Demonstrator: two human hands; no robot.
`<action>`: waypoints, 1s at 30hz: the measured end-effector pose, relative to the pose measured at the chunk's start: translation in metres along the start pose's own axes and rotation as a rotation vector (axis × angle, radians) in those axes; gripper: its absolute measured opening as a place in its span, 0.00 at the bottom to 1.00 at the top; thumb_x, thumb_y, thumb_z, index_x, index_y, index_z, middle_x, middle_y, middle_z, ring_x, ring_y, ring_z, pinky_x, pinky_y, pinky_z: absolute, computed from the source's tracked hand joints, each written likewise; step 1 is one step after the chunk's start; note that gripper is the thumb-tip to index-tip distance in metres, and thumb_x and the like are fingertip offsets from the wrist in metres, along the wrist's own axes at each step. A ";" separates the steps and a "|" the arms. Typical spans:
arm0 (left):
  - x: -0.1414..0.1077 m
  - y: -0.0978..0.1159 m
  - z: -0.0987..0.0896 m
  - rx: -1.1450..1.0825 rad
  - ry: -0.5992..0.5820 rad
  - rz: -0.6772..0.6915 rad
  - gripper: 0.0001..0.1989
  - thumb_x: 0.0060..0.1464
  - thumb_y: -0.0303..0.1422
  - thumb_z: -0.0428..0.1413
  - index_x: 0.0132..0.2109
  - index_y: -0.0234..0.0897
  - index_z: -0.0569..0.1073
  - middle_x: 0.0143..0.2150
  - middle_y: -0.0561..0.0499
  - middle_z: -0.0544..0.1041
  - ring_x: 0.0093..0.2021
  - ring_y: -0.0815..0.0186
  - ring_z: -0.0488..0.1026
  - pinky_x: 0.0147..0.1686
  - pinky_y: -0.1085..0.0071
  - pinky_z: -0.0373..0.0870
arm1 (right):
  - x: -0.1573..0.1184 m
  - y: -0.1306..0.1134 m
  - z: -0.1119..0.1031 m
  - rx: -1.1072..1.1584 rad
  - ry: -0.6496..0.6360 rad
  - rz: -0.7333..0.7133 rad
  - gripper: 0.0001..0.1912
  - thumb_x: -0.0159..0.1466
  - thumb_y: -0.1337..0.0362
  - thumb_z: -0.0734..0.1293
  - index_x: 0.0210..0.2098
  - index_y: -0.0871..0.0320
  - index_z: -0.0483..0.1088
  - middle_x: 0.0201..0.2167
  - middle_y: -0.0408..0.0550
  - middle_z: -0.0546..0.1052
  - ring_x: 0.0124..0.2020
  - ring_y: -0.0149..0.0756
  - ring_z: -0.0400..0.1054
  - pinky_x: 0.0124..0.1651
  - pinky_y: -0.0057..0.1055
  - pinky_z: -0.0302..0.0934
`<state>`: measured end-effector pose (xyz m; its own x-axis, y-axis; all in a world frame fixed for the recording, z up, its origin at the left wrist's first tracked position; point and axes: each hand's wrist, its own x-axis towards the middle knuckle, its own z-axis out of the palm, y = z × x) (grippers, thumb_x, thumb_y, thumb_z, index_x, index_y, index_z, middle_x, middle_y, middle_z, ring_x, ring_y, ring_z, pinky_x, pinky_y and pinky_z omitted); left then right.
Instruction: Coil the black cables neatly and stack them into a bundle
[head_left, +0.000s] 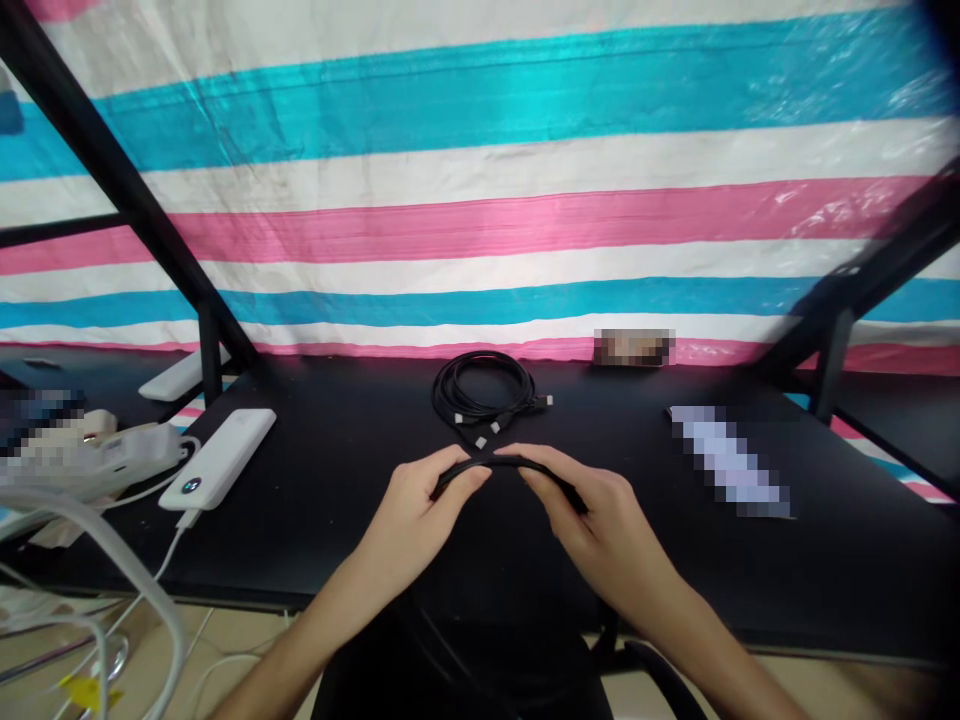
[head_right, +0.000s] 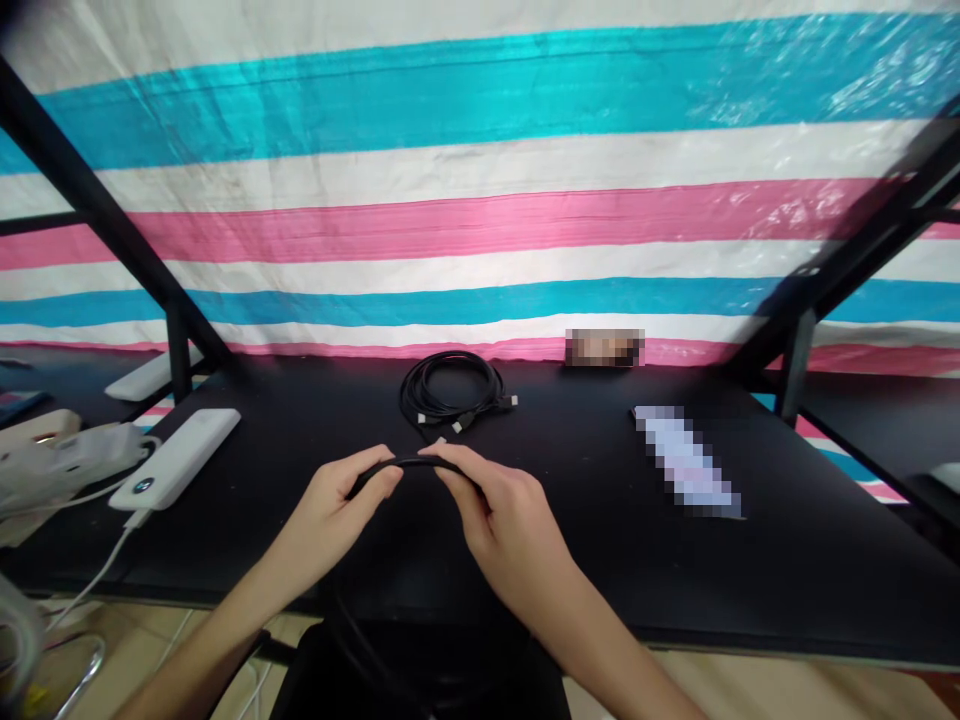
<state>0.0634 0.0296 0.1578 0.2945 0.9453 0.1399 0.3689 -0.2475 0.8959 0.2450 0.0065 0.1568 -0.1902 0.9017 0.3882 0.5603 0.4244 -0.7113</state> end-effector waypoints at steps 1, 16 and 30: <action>0.000 0.001 0.000 -0.025 0.005 -0.002 0.15 0.58 0.40 0.51 0.27 0.37 0.71 0.23 0.56 0.68 0.25 0.70 0.63 0.25 0.76 0.57 | 0.001 -0.002 0.000 0.010 -0.005 0.009 0.13 0.67 0.66 0.59 0.46 0.54 0.73 0.44 0.46 0.79 0.45 0.38 0.74 0.50 0.31 0.66; -0.001 -0.087 -0.029 -0.338 0.351 -0.560 0.27 0.42 0.56 0.59 0.22 0.38 0.60 0.14 0.63 0.53 0.12 0.77 0.49 0.11 0.81 0.46 | -0.074 0.179 -0.101 -0.440 0.381 0.100 0.16 0.66 0.56 0.61 0.48 0.54 0.73 0.46 0.53 0.73 0.50 0.45 0.68 0.56 0.45 0.59; -0.016 -0.096 -0.056 -0.315 0.518 -0.637 0.27 0.44 0.59 0.56 0.24 0.39 0.60 0.12 0.63 0.51 0.10 0.78 0.45 0.09 0.80 0.43 | -0.133 0.245 -0.152 -0.997 0.437 0.374 0.26 0.66 0.45 0.54 0.41 0.52 0.78 0.52 0.53 0.71 0.51 0.55 0.66 0.46 0.53 0.62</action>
<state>-0.0261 0.0504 0.0936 -0.3498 0.8802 -0.3209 0.0434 0.3574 0.9330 0.5298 -0.0220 0.0202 0.3086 0.7693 0.5594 0.9485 -0.2928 -0.1207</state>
